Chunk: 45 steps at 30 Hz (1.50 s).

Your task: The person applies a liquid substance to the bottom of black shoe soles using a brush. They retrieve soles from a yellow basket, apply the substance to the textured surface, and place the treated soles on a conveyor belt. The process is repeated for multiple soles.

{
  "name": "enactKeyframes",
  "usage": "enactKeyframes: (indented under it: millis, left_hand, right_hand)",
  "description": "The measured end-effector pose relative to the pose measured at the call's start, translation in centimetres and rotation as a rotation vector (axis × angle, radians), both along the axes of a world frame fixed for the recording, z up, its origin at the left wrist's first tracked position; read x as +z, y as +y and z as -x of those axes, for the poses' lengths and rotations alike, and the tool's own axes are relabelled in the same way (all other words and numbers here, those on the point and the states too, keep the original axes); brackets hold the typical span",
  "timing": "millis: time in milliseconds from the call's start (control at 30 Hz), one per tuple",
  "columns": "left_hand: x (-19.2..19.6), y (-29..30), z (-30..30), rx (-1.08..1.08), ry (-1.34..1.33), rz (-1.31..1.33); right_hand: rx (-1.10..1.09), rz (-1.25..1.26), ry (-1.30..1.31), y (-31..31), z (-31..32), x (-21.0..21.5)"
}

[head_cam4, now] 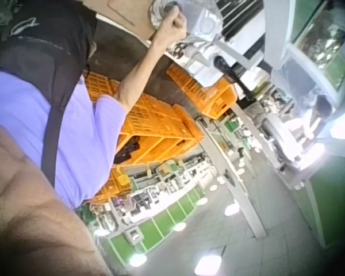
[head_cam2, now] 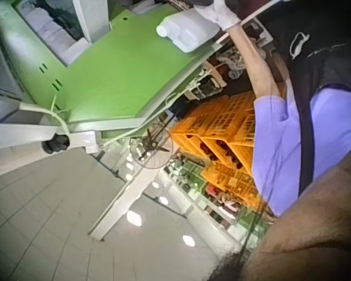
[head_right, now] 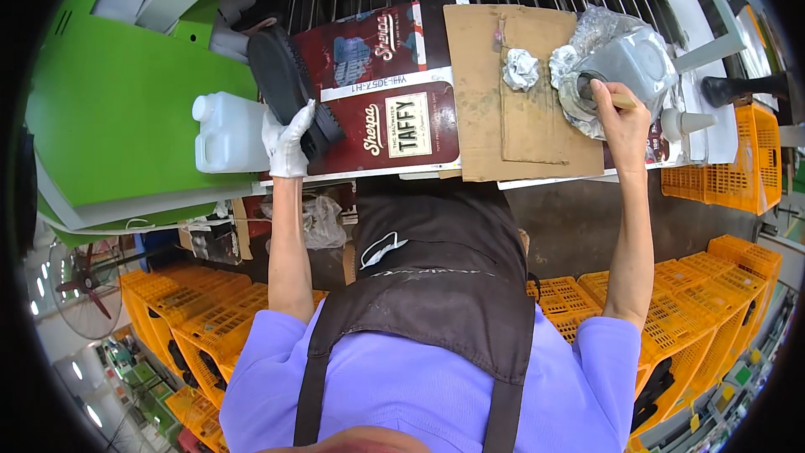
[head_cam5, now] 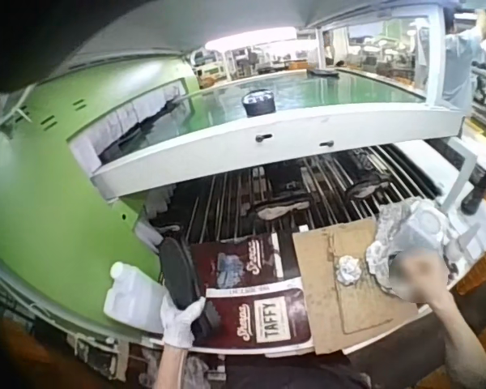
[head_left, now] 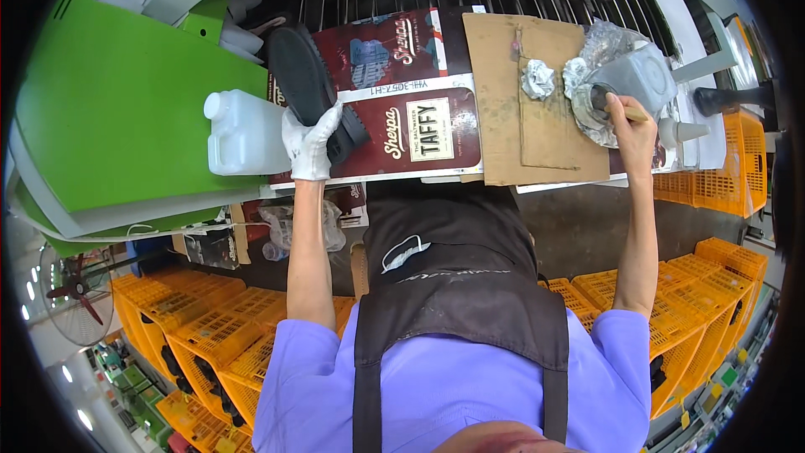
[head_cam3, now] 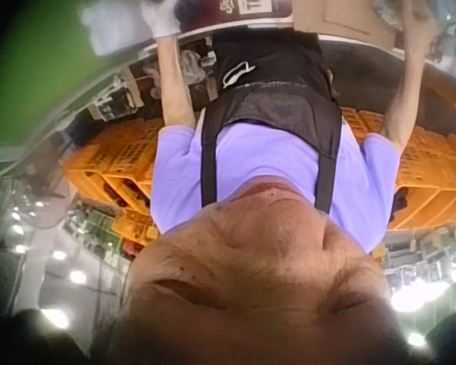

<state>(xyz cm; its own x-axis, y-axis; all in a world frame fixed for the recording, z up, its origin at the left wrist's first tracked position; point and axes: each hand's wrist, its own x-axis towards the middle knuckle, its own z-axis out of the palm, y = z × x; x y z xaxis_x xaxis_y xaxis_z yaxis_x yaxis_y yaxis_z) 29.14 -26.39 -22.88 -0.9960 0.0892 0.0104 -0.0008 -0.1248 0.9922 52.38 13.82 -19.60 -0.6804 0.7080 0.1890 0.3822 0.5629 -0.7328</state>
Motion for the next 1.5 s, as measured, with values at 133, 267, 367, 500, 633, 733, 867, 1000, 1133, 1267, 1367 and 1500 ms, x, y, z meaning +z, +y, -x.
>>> enactKeyframes:
  millis: [133, 267, 367, 500, 633, 733, 867, 1000, 1133, 1267, 1367, 1500]
  left_hand:
    - [-0.4, -0.2, -0.7, 0.024, -0.085, -0.117]
    - [-2.0, -0.3, -0.1, 0.007, -0.179, -0.151]
    - [-0.2, -0.1, 0.0, -0.163, -0.193, -0.051]
    - [-1.1, -1.4, 0.8, -0.299, -0.257, -0.015]
    - [-0.9, -1.7, 1.6, -0.250, -0.450, -0.316]
    - [-1.0, -2.0, 0.7, -0.133, -0.329, -0.270]
    - [2.3, -1.2, -1.6, -0.610, -0.496, -0.832]
    - [3.5, 1.1, -3.9, -0.651, -0.558, -0.733]
    - [2.3, 4.0, -5.5, -0.659, -0.676, -0.699]
    - [0.7, 6.9, -6.5, -0.725, -0.600, -0.701]
    - [0.8, 9.0, -7.2, -0.809, -0.682, -0.899]
    - [0.7, 10.8, -8.1, -0.736, -0.568, -0.595]
  right_hand:
    - [-0.006, 0.034, 0.048, -0.5, 0.7, 0.5]
    - [-0.024, 0.039, 0.041, -0.2, 0.3, 0.7]
    - [-0.035, 0.033, 0.036, 0.0, -0.3, 0.2]
    - [-0.023, 0.030, 0.011, 0.0, -0.2, 0.3]
    - [-0.018, 0.045, 0.080, -0.1, -0.3, -0.1]
    - [-0.004, -0.046, 0.142, -0.2, -0.1, -0.2]
    - [-0.056, 0.019, 0.184, -0.1, -0.5, 0.1]
    - [-0.139, 0.144, 0.257, -0.9, -1.0, 0.0]
    - [-0.194, 0.284, 0.351, -2.3, -1.9, -1.2]
    - [-0.215, 0.361, 0.332, -3.5, -3.0, -0.9]
    - [-0.246, 0.390, 0.337, -3.9, -3.5, 0.2]
    - [-0.191, 0.341, 0.356, -3.4, -3.3, 1.3]
